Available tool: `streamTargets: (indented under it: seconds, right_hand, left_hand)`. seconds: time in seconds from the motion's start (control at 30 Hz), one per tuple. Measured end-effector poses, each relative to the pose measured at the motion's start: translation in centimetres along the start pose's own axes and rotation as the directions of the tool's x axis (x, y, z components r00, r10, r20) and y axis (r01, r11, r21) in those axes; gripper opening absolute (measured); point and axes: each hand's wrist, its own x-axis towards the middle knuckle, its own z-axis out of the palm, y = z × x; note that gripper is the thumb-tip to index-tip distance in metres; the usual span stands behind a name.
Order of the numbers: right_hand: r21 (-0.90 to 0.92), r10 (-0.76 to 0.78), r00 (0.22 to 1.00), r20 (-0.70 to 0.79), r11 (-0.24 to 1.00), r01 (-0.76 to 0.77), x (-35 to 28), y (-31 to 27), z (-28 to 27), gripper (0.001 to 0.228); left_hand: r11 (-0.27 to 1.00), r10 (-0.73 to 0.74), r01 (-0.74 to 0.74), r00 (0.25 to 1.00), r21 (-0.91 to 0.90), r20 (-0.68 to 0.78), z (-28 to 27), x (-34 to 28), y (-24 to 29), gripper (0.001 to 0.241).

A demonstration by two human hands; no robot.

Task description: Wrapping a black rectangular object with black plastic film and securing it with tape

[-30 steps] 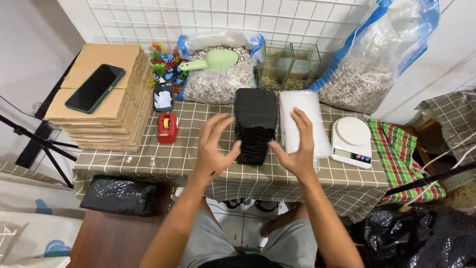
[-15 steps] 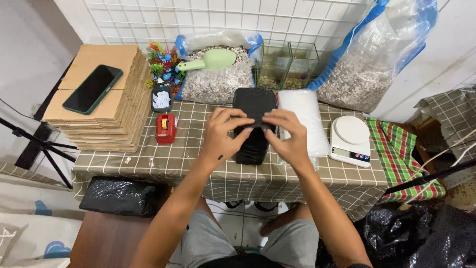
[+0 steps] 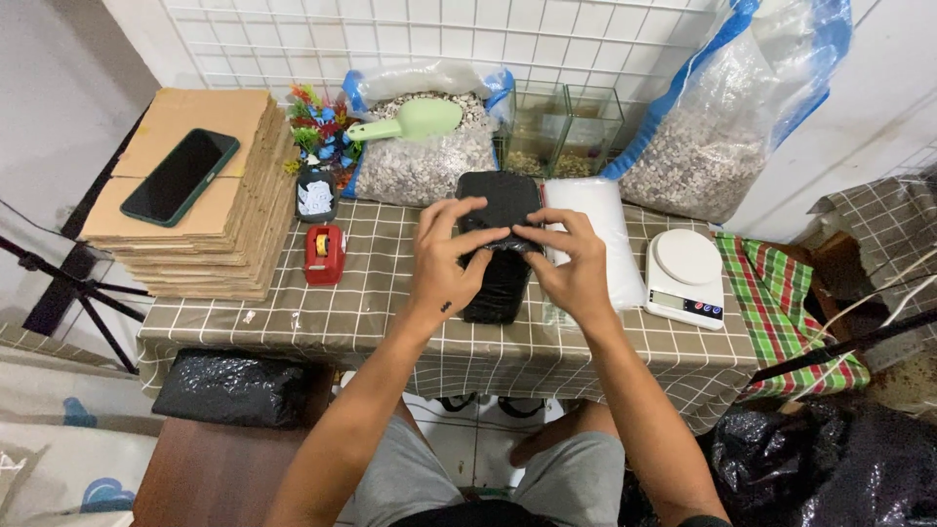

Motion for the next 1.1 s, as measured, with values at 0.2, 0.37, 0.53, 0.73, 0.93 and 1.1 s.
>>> streamTargets:
  seconds: [0.2, 0.37, 0.53, 0.73, 0.93, 1.1]
  right_hand:
    - [-0.438, -0.605, 0.763, -0.227, 0.763, 0.475, -1.3, 2.9, 2.3, 0.019]
    - [-0.439, -0.745, 0.596, -0.298, 0.662, 0.608, -1.6, 3.1, 3.3, 0.018]
    - [-0.236, -0.514, 0.795, -0.324, 0.857, 0.458, -3.5, 1.9, 2.8, 0.019]
    - [0.332, 0.195, 0.919, -0.344, 0.94, -0.075, -4.0, 1.8, 1.0, 0.024]
    - [0.2, 0.135, 0.962, -0.236, 0.976, -0.088, -2.7, 0.0, 0.1, 0.017]
    - [-0.206, -0.322, 0.946, -0.03, 0.928, 0.31, -1.0, -2.2, 0.2, 0.024]
  left_hand:
    - [0.876, 0.451, -0.368, 0.853, 0.311, -0.261, 1.7, -1.3, -2.7, 0.031]
    - [0.778, 0.603, -0.46, 0.737, 0.429, -0.304, 2.0, -1.5, -3.5, 0.022]
    - [0.903, 0.425, -0.375, 0.849, 0.208, -0.314, 1.2, -3.0, -2.5, 0.034]
    - [0.937, -0.151, 0.034, 0.937, -0.347, -0.316, 0.2, -4.7, -1.9, 0.056]
    - [0.937, -0.223, 0.129, 0.936, -0.324, -0.272, -0.1, -4.9, -0.4, 0.033]
    - [0.997, -0.01, 0.027, 0.968, 0.067, -0.251, -0.6, -4.6, 1.5, 0.022]
